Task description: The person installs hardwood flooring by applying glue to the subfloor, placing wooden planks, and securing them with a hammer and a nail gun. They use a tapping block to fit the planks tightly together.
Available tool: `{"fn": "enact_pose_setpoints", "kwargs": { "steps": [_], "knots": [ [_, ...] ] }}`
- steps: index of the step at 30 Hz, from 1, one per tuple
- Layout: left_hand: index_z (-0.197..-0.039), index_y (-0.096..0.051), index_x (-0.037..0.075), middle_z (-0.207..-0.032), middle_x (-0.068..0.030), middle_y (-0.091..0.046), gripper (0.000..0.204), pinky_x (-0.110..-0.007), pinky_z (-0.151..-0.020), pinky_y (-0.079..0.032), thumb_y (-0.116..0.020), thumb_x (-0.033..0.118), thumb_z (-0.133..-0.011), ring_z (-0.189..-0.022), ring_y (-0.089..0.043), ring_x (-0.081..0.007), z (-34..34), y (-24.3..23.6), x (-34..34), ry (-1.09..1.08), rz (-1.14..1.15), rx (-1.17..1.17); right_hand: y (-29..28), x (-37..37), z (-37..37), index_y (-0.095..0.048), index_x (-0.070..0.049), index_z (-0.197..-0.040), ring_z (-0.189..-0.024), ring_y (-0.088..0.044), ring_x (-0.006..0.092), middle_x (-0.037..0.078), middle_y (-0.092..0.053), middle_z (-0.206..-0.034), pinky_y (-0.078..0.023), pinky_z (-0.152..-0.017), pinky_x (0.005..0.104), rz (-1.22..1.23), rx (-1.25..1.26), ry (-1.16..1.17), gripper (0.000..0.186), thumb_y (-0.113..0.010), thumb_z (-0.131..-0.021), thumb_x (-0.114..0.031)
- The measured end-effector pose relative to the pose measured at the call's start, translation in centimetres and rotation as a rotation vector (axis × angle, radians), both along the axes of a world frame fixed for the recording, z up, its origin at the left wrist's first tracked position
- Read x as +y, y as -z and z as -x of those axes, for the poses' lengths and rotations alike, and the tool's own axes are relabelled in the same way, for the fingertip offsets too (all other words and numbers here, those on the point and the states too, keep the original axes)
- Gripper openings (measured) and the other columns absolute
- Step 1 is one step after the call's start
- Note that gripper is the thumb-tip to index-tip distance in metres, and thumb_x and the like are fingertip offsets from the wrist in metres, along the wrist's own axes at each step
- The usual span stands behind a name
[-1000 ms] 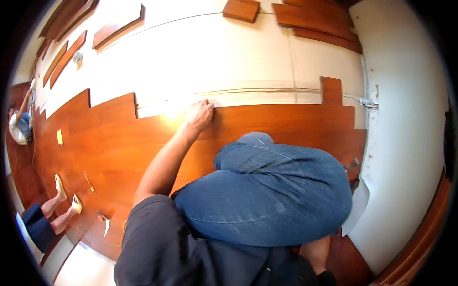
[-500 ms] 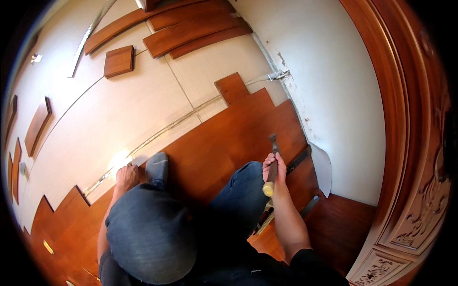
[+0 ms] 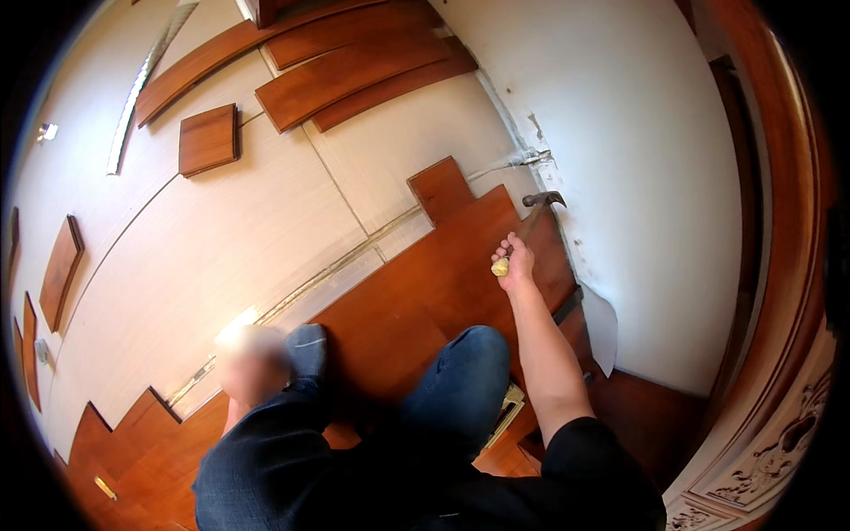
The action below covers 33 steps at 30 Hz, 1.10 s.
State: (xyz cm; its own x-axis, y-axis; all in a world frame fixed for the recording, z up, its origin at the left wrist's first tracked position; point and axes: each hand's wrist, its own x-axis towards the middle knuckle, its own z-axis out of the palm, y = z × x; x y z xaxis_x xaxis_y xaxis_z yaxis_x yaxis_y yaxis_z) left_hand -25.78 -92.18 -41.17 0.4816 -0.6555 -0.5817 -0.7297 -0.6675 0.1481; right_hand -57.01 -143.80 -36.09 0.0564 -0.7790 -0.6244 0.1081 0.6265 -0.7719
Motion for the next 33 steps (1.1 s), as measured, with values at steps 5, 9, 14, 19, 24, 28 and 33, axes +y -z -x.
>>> {"fn": "enact_pose_setpoints", "kwargs": {
  "steps": [5,9,14,19,24,28,33],
  "knots": [
    [-0.089,-0.071,0.009,-0.095,-0.0146,-0.072,0.018,-0.047,-0.074,-0.057,-0.057,0.020,-0.093,-0.085,-0.073,-0.0337,-0.8,0.1,0.1,-0.010,-0.015,-0.003,3.1,2.8,-4.1,-0.049,-0.015,-0.105,-0.061,-0.052,0.0160,0.000,-0.053,-0.078,-0.049,-0.054,0.0371,-0.071,0.122,0.044,0.007,-0.054,-0.107,-0.020],
    [-0.090,-0.071,0.008,-0.097,-0.0152,-0.072,0.019,-0.047,-0.075,-0.057,-0.057,0.021,-0.093,-0.086,-0.073,-0.0342,-0.4,0.6,-1.1,0.014,0.002,0.014,2.2,-1.4,-1.9,-0.049,-0.014,-0.097,-0.061,-0.050,0.0139,-0.001,-0.052,-0.076,-0.047,-0.054,0.0357,-0.009,0.158,0.037,0.015,-0.055,-0.107,-0.024],
    [-0.092,-0.071,0.007,-0.099,-0.0160,-0.072,0.019,-0.048,-0.076,-0.057,-0.057,0.022,-0.094,-0.087,-0.073,-0.0348,-1.3,0.7,0.0,0.010,-0.026,-0.016,3.4,4.8,-7.2,-0.048,-0.013,-0.092,-0.054,-0.046,0.0141,0.000,-0.047,-0.065,-0.045,-0.050,0.0352,-0.118,0.217,0.159,0.021,-0.055,-0.107,-0.025],
    [-0.094,-0.071,0.006,-0.100,-0.0168,-0.072,0.020,-0.048,-0.077,-0.057,-0.058,0.022,-0.094,-0.088,-0.073,-0.0354,-0.4,0.9,-1.1,0.027,-0.010,0.003,2.2,-0.1,-3.7,-0.047,-0.013,-0.091,-0.052,-0.045,0.0139,-0.001,-0.046,-0.063,-0.044,-0.049,0.0341,-0.121,0.159,0.093,0.021,-0.054,-0.108,-0.024],
    [-0.096,-0.070,0.006,-0.102,-0.0175,-0.072,0.022,-0.049,-0.078,-0.057,-0.058,0.023,-0.094,-0.089,-0.073,-0.0360,-0.6,0.6,-0.4,0.005,-0.018,-0.011,2.7,3.4,-2.2,-0.052,-0.012,-0.104,-0.055,-0.051,0.0140,0.000,-0.052,-0.072,-0.048,-0.048,0.0344,-0.100,0.382,-0.129,0.014,-0.061,-0.105,-0.022],
    [-0.098,-0.070,0.005,-0.104,-0.0181,-0.072,0.023,-0.049,-0.078,-0.058,-0.058,0.023,-0.094,-0.090,-0.073,-0.0365,-0.1,0.9,0.0,-0.008,-0.019,-0.005,-0.4,0.2,0.2,-0.054,-0.014,-0.098,-0.056,-0.053,0.0129,0.000,-0.054,-0.073,-0.050,-0.047,0.0338,0.030,0.279,-0.185,0.018,-0.067,-0.103,-0.025],
    [-0.099,-0.070,0.004,-0.105,-0.0189,-0.071,0.024,-0.049,-0.079,-0.058,-0.058,0.024,-0.094,-0.091,-0.073,-0.0371,0.5,1.7,1.7,-0.024,-0.041,0.004,-2.6,-2.7,2.6,-0.058,-0.006,-0.096,-0.057,-0.056,0.0151,0.003,-0.055,-0.072,-0.052,-0.051,0.0351,0.120,0.490,-0.518,0.021,-0.068,-0.101,-0.024]
  ]
}}
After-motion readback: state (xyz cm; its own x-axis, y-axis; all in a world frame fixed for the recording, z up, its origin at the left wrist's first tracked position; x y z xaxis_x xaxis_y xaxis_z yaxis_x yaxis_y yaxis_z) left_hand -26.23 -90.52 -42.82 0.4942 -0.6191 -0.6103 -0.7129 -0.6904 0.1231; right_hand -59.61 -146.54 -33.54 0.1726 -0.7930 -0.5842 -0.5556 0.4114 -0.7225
